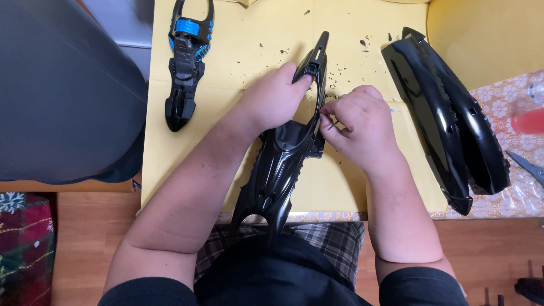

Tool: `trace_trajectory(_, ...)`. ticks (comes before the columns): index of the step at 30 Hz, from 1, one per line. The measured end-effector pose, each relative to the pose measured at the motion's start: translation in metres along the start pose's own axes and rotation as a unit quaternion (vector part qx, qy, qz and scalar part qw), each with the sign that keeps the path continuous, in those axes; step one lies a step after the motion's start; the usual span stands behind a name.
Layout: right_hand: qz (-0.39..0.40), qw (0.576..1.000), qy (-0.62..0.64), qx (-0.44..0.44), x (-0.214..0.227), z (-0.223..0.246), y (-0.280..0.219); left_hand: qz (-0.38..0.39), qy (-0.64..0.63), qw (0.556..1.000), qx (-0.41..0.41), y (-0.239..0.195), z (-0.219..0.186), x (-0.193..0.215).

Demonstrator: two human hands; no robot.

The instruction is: The person holds a black plastic motorcycle fairing and uses a small metal tool to scrape and clean the surface. They then insert a small black plastic piece into a slot on the fairing and press it into place.

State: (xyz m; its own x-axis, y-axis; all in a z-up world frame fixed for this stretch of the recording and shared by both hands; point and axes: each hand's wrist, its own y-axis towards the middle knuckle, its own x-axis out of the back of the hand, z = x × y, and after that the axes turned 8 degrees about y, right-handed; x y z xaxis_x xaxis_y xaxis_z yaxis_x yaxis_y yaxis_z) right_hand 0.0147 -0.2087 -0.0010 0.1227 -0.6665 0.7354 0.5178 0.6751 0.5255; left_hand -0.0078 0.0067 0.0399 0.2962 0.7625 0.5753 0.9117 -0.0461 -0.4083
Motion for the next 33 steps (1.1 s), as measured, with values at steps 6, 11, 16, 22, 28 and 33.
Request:
trace_trajectory(6,0.008,1.000,-0.001,-0.008,0.021,-0.012,-0.005,0.005,-0.028,1.000,-0.005,-0.001,0.002,0.002)
trace_trajectory(11,-0.062,0.993,0.010,-0.099,0.026,-0.030,-0.014,0.016,-0.117,0.992,-0.053,-0.006,0.001,0.003)
trace_trajectory(16,-0.129,0.959,0.083,-0.238,0.032,-0.014,-0.005,0.032,-0.238,0.962,-0.130,0.000,0.007,-0.005)
trace_trajectory(22,-0.190,0.929,0.175,-0.264,0.027,-0.010,-0.004,0.084,-0.332,0.917,-0.202,0.020,0.026,-0.018)
trace_trajectory(28,-0.144,0.885,0.357,-0.260,0.013,-0.003,0.001,0.120,-0.411,0.869,-0.246,0.027,0.032,-0.022)
trace_trajectory(33,-0.109,0.826,0.468,-0.296,-0.015,-0.004,-0.007,0.092,-0.285,0.933,-0.201,0.021,0.013,-0.019)
